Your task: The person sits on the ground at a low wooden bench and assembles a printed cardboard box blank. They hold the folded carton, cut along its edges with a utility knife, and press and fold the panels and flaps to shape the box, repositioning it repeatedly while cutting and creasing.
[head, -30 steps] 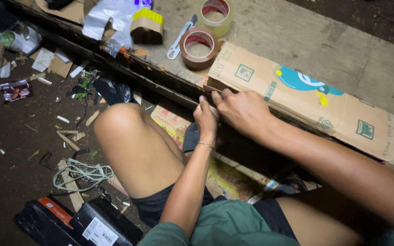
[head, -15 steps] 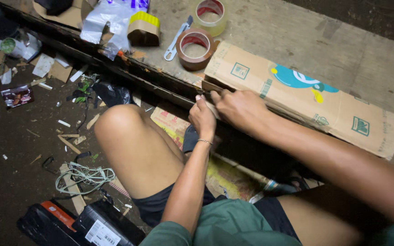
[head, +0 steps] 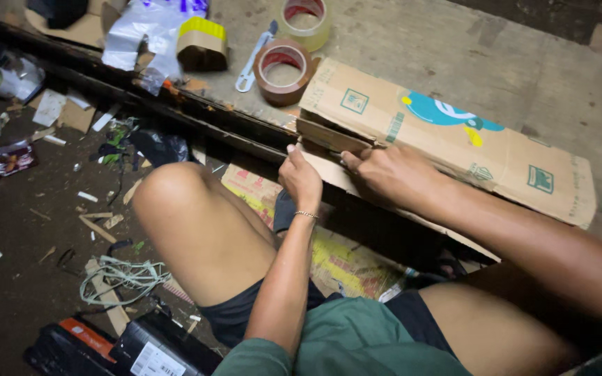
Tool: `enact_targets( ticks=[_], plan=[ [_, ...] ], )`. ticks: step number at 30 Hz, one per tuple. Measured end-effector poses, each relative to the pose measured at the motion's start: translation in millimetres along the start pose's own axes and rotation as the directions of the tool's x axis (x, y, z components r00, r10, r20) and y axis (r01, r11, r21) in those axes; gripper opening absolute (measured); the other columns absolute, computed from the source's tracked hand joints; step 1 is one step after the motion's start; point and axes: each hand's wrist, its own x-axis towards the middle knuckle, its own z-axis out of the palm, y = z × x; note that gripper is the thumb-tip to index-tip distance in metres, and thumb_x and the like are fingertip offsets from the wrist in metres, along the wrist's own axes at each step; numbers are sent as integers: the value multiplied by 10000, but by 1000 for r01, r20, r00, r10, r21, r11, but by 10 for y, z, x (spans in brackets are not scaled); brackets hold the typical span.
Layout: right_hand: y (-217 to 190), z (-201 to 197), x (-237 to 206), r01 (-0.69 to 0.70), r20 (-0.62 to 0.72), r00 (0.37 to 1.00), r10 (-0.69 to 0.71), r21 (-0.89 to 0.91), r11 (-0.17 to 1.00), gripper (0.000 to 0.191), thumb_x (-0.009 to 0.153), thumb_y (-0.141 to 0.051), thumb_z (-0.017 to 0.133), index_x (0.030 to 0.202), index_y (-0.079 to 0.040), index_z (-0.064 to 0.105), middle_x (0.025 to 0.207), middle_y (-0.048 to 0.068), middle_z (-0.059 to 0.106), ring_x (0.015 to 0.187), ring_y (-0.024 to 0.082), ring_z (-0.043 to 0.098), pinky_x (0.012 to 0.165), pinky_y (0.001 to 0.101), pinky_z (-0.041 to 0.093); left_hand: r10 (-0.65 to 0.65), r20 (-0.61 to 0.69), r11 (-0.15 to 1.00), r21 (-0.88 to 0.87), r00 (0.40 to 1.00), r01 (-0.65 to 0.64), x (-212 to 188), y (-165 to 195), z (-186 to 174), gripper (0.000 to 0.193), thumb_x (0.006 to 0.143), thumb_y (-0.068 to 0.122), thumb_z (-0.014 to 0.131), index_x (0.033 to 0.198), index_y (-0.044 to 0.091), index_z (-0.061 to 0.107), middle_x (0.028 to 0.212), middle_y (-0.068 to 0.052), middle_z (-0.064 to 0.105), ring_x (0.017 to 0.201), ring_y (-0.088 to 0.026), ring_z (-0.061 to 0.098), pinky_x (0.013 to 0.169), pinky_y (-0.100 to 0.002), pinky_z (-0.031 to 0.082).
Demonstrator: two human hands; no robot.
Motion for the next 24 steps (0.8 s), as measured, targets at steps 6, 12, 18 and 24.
enact_targets(
  ticks=[6,12,18,24],
  plan=[
    [80,35,-136,53,-31,998,-53,0,999,550,880,-120,546,1426,-51,545,935,173,713,745,383,723,608,506,577,-25,-8,1000,-12,1000,25,47,4,9,598,1054,406,392,929,-84,711,833,-317,684,801,-480,649,760,-524,472],
    [138,-8,-492,-20,83,996,21,-11,1000,651,839,-127,532,1489,-106,501,1016,160,708,739,384,722,612,509,576,109,-22,958,-266,994,-111,74,-230,62,289,906,152,592,1021,-74,730,960,-167,793,870,-282,719,795,-394,554],
    [175,15,-640,-4,105,994,8,-32,999,608,872,-92,513,1479,-105,488,955,157,713,728,366,727,618,505,574,50,-140,987,-146,989,-71,138,-464,156,382,867,121,724,1169,-106,669,1118,-219,717,993,-259,683,889,-380,534],
    [253,39,-908,-14,135,991,16,-19,1000,626,891,-98,528,1516,-127,492,914,159,710,731,362,725,604,502,573,88,-156,979,-168,984,-114,187,-557,208,390,859,126,757,1138,-121,641,1097,-203,715,980,-256,695,894,-382,555]
  ],
)
